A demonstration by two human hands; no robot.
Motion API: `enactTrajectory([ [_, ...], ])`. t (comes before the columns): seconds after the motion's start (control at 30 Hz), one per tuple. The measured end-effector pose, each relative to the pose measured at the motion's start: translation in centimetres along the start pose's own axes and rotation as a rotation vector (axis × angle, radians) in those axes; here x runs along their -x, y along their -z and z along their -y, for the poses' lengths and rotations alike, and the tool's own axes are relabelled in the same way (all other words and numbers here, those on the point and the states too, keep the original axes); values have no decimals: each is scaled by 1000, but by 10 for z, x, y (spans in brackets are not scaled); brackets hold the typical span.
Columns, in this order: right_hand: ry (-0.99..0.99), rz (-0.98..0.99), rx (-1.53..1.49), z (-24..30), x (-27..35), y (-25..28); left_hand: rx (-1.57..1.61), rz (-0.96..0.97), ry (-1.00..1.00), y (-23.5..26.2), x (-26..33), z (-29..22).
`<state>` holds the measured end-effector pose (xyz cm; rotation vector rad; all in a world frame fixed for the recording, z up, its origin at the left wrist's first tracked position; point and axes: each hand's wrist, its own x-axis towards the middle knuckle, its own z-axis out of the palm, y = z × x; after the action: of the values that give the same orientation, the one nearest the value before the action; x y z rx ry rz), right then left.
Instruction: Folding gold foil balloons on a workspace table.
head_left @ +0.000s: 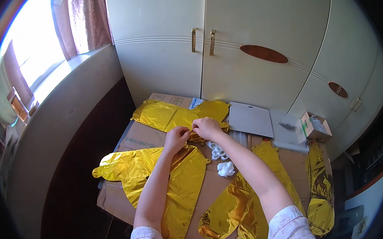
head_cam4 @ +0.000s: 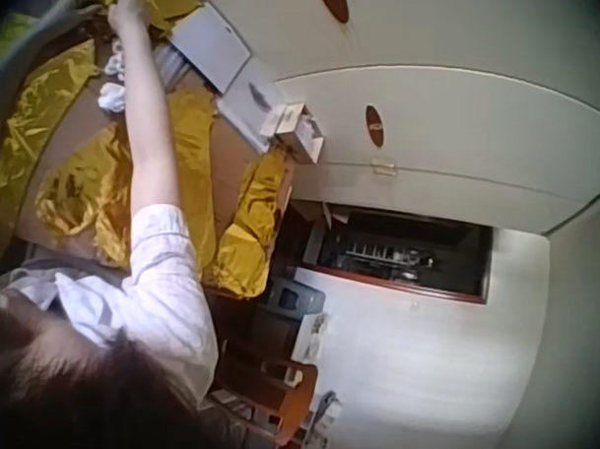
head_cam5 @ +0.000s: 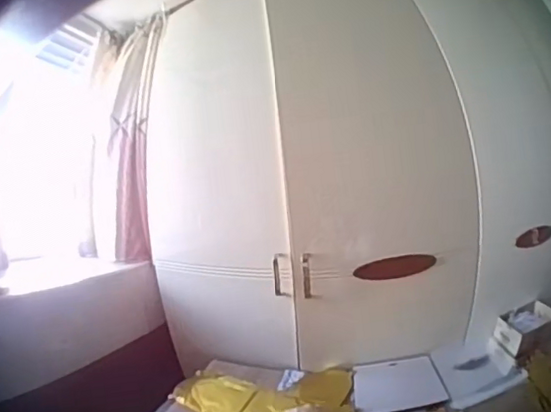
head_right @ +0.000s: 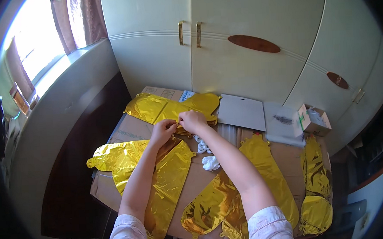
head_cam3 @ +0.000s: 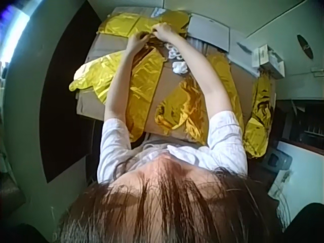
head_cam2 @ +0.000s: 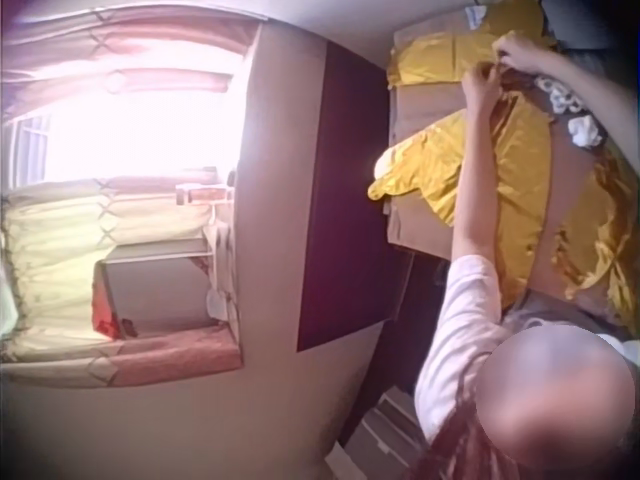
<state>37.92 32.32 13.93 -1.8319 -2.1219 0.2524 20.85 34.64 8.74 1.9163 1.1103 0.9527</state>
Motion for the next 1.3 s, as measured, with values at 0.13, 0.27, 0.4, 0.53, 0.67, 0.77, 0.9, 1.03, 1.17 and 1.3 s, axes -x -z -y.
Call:
enactTrajectory([
  [0.13,1,-77,-22,1,-4,-3,-24,-106,-98,-3,0,7],
  [0.27,-27,-7,-39,-1,-4,-1,-34,-121,-39,-1,1,1],
  [0.4,372,-436,92,-15,8,-13,39,-138,14,0,0,-1],
  [0.53,559,-397,326,-22,23,-3,68,-250,1,-1,-3,12],
  [0.67,508,-391,334,-28,28,-4,97,-331,22,-5,0,4],
  [0.77,417,-415,251,-24,25,-6,63,-347,31,-6,0,2],
  [0.9,288,-418,167,-17,17,-11,4,-305,-162,-4,-2,12],
  [1.03,247,-436,146,-20,15,-12,1,-177,-158,-3,4,-1],
  [1.17,260,-539,166,-13,18,-10,-134,-130,-186,-5,4,-2],
  [1.3,309,-661,218,-6,22,-10,-150,-236,-176,-7,3,2],
])
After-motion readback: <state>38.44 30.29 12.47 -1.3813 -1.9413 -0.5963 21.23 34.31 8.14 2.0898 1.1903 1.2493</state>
